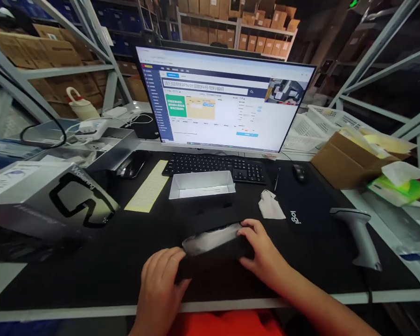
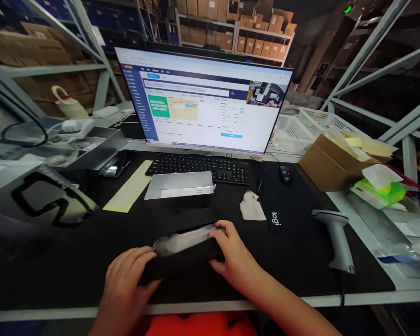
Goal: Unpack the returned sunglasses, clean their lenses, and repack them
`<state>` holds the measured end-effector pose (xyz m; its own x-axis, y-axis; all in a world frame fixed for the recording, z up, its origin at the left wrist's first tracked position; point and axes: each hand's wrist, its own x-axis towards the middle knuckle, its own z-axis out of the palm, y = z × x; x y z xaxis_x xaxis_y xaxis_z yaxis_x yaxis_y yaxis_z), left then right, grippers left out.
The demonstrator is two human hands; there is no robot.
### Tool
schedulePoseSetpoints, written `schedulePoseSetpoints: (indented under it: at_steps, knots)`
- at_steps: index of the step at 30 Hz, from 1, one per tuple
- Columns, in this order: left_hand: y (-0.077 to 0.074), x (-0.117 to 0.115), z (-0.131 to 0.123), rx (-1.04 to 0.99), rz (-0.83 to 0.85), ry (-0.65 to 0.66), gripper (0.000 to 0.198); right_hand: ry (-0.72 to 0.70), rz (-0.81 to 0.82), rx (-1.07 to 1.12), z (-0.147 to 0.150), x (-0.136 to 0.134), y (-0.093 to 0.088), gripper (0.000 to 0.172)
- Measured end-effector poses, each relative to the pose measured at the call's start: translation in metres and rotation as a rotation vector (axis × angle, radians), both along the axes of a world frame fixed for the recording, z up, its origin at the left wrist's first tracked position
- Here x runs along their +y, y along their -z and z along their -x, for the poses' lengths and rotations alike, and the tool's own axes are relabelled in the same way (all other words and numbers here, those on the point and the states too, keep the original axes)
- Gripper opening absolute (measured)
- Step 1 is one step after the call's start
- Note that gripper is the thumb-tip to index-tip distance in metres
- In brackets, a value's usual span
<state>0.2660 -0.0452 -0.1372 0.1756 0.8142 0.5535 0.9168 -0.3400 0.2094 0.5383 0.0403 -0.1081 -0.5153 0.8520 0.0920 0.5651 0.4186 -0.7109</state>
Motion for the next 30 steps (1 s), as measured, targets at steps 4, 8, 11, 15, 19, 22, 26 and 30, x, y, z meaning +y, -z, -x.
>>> schedulePoseSetpoints:
  at_steps: [4, 8, 11, 15, 19, 22, 26, 30]
  knots:
    - [0.002, 0.001, 0.000, -0.068, 0.122, 0.004, 0.024, 0.059, -0.183, -0.081, 0.001, 0.003, 0.007, 0.044]
    - [-0.012, 0.012, -0.001, -0.088, 0.362, 0.064, 0.020, -0.025, -0.313, -0.135, -0.002, 0.009, 0.005, 0.028]
    - [-0.016, 0.014, 0.002, -0.034, 0.341, 0.092, 0.025, -0.093, -0.334, -0.206, -0.005, 0.010, 0.002, 0.027]
    - [-0.015, 0.006, -0.001, 0.060, 0.012, -0.009, 0.035, -0.146, -0.329, -0.187, -0.007, 0.008, 0.002, 0.027]
    - [-0.034, 0.016, -0.019, 0.049, -0.023, 0.072, 0.076, -0.218, -0.323, -0.082, -0.004, 0.007, 0.000, 0.029]
    - [-0.054, 0.041, -0.030, 0.124, 0.175, 0.208, 0.105, -0.252, -0.290, -0.096, -0.006, 0.004, -0.008, 0.038]
    - [-0.062, 0.068, -0.026, 0.057, 0.321, 0.187, 0.104, -0.072, -0.198, 0.051, -0.026, 0.004, -0.020, 0.052]
    - [-0.059, 0.070, -0.007, -0.017, 0.354, 0.223, 0.085, 0.206, -0.211, 0.138, -0.054, 0.008, -0.025, 0.041]
